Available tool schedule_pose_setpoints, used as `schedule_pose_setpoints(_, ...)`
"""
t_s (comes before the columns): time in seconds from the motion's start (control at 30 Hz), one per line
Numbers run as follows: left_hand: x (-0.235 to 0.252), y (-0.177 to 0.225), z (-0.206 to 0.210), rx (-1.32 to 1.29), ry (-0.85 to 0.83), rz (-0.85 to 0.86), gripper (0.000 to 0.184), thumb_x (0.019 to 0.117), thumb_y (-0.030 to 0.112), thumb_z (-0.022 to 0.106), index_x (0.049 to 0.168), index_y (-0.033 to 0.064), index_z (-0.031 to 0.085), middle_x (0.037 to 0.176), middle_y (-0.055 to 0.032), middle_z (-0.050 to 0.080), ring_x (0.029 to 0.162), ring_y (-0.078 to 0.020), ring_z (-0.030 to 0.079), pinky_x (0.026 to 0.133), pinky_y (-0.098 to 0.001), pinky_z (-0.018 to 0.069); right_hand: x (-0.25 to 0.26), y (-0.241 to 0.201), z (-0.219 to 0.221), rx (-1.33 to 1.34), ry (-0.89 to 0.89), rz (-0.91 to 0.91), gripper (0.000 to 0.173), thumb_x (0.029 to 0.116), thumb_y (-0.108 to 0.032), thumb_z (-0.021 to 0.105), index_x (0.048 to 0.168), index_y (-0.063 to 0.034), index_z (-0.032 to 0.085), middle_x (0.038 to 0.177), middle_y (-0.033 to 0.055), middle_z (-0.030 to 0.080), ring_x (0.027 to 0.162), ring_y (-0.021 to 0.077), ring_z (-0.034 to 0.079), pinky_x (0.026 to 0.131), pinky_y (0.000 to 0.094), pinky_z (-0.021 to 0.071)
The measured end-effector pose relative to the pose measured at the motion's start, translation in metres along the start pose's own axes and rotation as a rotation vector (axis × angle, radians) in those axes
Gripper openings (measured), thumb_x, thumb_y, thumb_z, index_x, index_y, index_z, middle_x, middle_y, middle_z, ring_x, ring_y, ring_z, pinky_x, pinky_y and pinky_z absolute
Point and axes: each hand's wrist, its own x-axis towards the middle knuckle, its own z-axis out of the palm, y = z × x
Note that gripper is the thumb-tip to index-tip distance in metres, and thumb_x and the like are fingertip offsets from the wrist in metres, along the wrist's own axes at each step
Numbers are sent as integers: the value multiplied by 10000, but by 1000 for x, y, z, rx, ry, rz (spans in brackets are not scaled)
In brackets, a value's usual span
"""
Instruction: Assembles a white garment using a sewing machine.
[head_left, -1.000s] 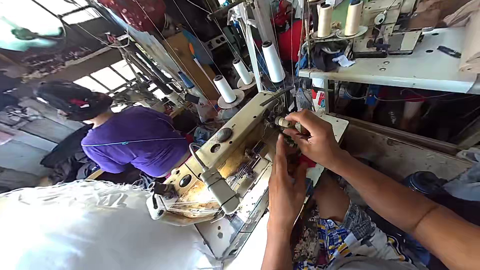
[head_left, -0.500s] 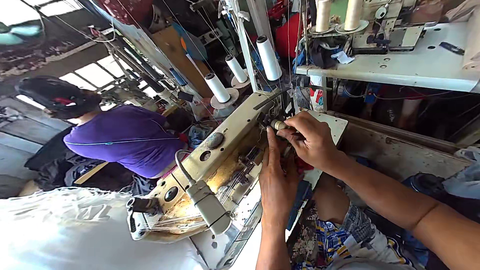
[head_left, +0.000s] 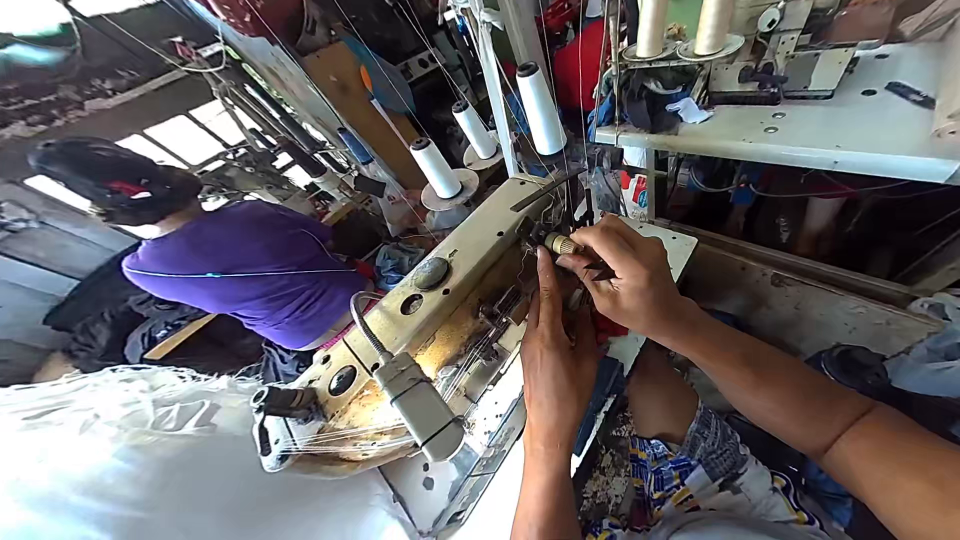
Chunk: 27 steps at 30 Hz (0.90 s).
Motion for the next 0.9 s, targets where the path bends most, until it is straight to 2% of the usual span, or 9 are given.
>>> schedule_pose_setpoints(0.07, 0, 0, 1, 6, 7, -1, 778, 967, 136, 648, 1643, 185, 266, 1280, -80, 646, 767, -95, 654, 684, -281, 590, 1, 1, 3, -14, 7, 15, 164, 945, -183, 740, 965, -22, 715, 856, 68, 640, 688, 128, 627, 534, 273, 511)
schedule_pose_setpoints(0.13, 0, 1, 2, 9, 12, -4, 777, 968, 142, 652, 1643, 179, 267, 1273, -82, 643, 751, -89, 641, 671, -277, 580, 1, 0, 1, -28, -9, 41, 190, 950, -219, 741, 958, -30, 718, 846, 60, 634, 691, 128, 623, 543, 277, 511)
schedule_pose_setpoints(0.2, -4, 4, 0, 14, 12, -13, 744, 970, 155, 661, 1626, 163, 310, 1294, -78, 634, 751, -81, 645, 673, -271, 585, 1, -1, -2, -29, -23, 68, 302, 939, -309, 763, 1037, -25, 730, 898, 69, 652, 734, 138, 642, 573, 293, 538)
schedule_pose_setpoints(0.27, -13, 7, -4, 0, 19, -12, 721, 964, 146, 667, 1607, 122, 342, 1313, -69, 645, 765, -75, 653, 688, -269, 586, 2, -1, -3, -24, -61, 94, 461, 929, -410, 758, 1179, -25, 705, 992, 78, 660, 798, 146, 658, 601, 308, 556)
schedule_pose_setpoints(0.37, -33, 6, -8, -78, 16, 11, 689, 961, 113, 665, 1575, 28, 364, 1227, -57, 693, 780, -72, 670, 671, -252, 597, 6, -1, 3, -16, -74, 100, 376, 929, -337, 766, 1152, -40, 708, 1027, 69, 663, 846, 139, 671, 633, 308, 573)
schedule_pose_setpoints(0.43, -47, 5, -9, -136, -19, 13, 665, 963, 103, 670, 1554, -8, 386, 1199, -56, 700, 767, -73, 656, 642, -241, 579, 8, -2, 10, -36, -59, 101, 341, 923, -311, 776, 1123, -41, 718, 1014, 71, 665, 825, 144, 674, 619, 313, 571)
schedule_pose_setpoints(0.6, -88, -11, -6, -194, -99, -77, 676, 956, 84, 656, 1571, 27, 380, 1219, -29, 702, 710, -67, 634, 593, -243, 562, 9, -4, 21, -41, 0, 93, 273, 905, -236, 772, 1086, -37, 726, 991, 78, 666, 792, 151, 673, 587, 323, 565)
schedule_pose_setpoints(0.83, -126, -26, -12, -203, -140, -174, 666, 976, 114, 643, 1585, 70, 376, 1196, -3, 705, 741, -88, 662, 616, -261, 592, 2, 1, 24, 49, 69, 53, 232, 883, -175, 791, 1015, 4, 726, 925, 89, 652, 791, 139, 659, 624, 289, 573)
schedule_pose_setpoints(0.9, -134, -29, -15, -202, -164, -171, 653, 978, 108, 640, 1579, 69, 388, 1196, 1, 708, 752, -80, 661, 630, -258, 592, 0, 2, 19, 55, 49, 59, 265, 892, -183, 793, 1056, 13, 725, 952, 102, 663, 819, 148, 671, 654, 297, 590)
